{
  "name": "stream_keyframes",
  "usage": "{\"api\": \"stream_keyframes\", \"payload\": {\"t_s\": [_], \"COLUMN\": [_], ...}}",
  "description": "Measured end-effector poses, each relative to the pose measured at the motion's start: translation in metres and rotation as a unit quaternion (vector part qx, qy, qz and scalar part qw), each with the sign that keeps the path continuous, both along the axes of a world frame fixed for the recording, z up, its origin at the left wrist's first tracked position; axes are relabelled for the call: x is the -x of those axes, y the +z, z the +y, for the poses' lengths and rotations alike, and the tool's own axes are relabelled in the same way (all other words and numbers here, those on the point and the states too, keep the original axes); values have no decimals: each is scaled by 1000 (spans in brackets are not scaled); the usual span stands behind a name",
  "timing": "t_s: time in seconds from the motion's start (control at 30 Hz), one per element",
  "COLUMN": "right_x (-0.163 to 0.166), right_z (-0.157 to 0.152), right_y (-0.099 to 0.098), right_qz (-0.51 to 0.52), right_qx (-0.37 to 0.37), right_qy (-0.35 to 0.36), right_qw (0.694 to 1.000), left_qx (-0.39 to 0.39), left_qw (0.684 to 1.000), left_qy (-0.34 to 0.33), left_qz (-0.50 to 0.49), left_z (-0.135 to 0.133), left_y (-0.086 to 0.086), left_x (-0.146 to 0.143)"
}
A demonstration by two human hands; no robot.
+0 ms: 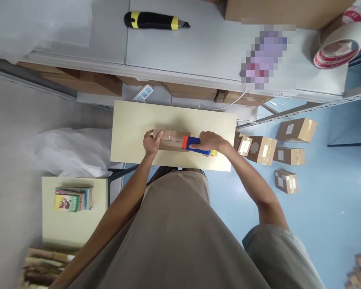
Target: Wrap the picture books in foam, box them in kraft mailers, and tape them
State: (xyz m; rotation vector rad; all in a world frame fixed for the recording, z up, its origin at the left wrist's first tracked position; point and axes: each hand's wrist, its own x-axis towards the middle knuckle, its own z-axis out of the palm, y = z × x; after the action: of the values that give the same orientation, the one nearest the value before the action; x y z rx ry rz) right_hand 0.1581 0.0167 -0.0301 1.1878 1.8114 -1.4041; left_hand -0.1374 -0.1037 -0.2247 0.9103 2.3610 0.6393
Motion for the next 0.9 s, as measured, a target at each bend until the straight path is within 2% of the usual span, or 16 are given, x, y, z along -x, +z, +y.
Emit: {"api": "stream_keyframes", "payload": {"t_s": [0.13,0.23,0.53,0.9], "right_x": [-48,-55,-6,30], "right_z": [10,8,-20,-59], "right_y": [9,0,-49,-70], "right_qz": [-37,-62,-149,-158], "right_qx": [22,8,-131,-214], "right_qy": [-31,-34,32,61], "right_qw": [999,997,980,962], "left_qx": [8,8,18,3], "left_qw": [1000,1000,1000,998], "left_qy": [3,11,11,55], "left_qz": [-8,-8,-2,6], "left_z": [2,3,3,4], "left_y": [-3,-6,-4,-5], "left_x": [0,0,0,-5]}}
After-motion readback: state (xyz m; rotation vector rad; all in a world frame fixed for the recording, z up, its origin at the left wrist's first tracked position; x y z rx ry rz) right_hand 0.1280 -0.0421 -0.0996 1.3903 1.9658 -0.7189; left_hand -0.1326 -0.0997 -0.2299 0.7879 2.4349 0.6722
